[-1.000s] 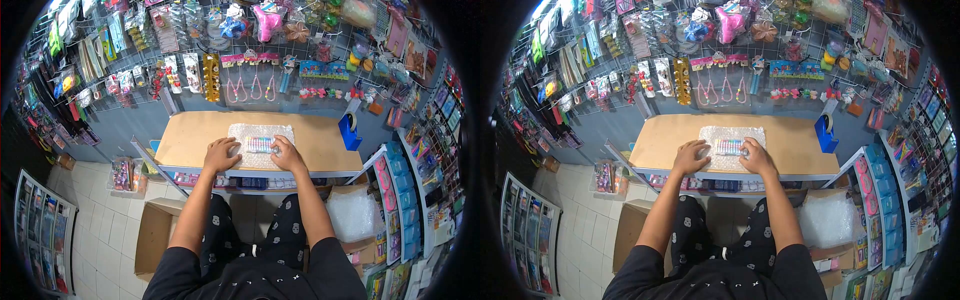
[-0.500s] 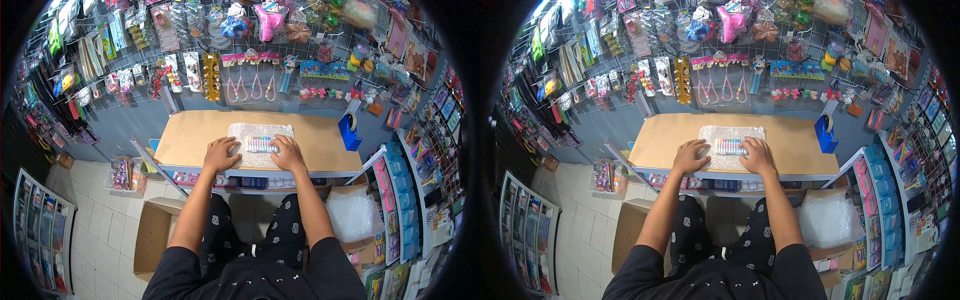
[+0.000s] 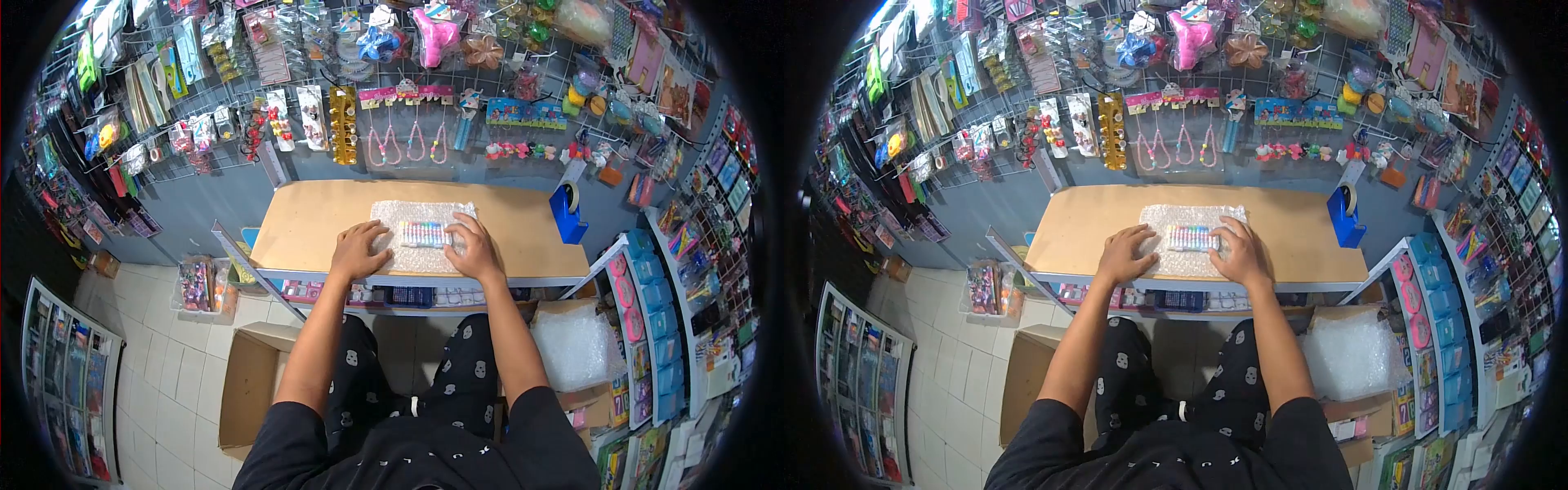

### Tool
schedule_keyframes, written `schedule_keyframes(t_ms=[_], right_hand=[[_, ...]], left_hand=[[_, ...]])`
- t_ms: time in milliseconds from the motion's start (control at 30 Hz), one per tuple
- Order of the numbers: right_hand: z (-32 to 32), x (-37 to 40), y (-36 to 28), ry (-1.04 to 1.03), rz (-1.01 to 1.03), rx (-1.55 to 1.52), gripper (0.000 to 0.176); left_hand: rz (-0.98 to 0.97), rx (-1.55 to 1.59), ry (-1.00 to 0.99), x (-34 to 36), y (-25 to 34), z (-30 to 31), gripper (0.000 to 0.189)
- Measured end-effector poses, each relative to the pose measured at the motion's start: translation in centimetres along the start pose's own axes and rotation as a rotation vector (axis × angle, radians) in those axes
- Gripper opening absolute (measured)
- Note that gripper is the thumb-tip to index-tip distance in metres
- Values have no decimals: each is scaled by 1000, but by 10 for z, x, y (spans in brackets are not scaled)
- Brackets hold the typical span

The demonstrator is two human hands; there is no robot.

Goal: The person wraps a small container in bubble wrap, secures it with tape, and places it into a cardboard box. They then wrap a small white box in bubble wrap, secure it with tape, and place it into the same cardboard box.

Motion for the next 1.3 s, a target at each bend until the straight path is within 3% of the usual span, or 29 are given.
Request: schedule_keyframes(t_ms=[167,267,400,600,700,800,900,1000,1200,1300], right_hand=[[29,22,-2,-188,62,-73,34],[33,38,-1,-227,71,-35,37],[25,52,10,-240,12,-29,27],[29,49,7,-236,42,-85,16],[31,45,6,-238,71,-94,15],[35,35,4,-228,12,-152,17],[34,23,3,-189,-116,-224,21],[30,6,11,-192,-168,-185,25],[11,-19,32,-168,-195,-124,22],[6,-26,36,-157,-217,-78,22]], left_hand=[[-84,129,149,2,-1,0,57],[-324,220,65,9,17,5,58],[-412,-80,-46,24,43,12,64],[-277,87,-117,27,26,17,39],[-403,75,-88,23,23,25,31],[-369,339,-123,11,10,20,29],[-166,413,-127,3,14,26,29],[-75,263,-144,-11,26,36,28],[-56,266,-62,-40,8,16,34],[53,216,-91,-48,6,13,36]])
Point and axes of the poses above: each hand's wrist, its own x-axis away from the middle knuckle, its own z-axis out of the back of the hand, y = z × x, the point moved 2 cm from there along -x, towards the middle knuckle, and after that the axes turned 3 degrees about y, right-handed, at the moved point
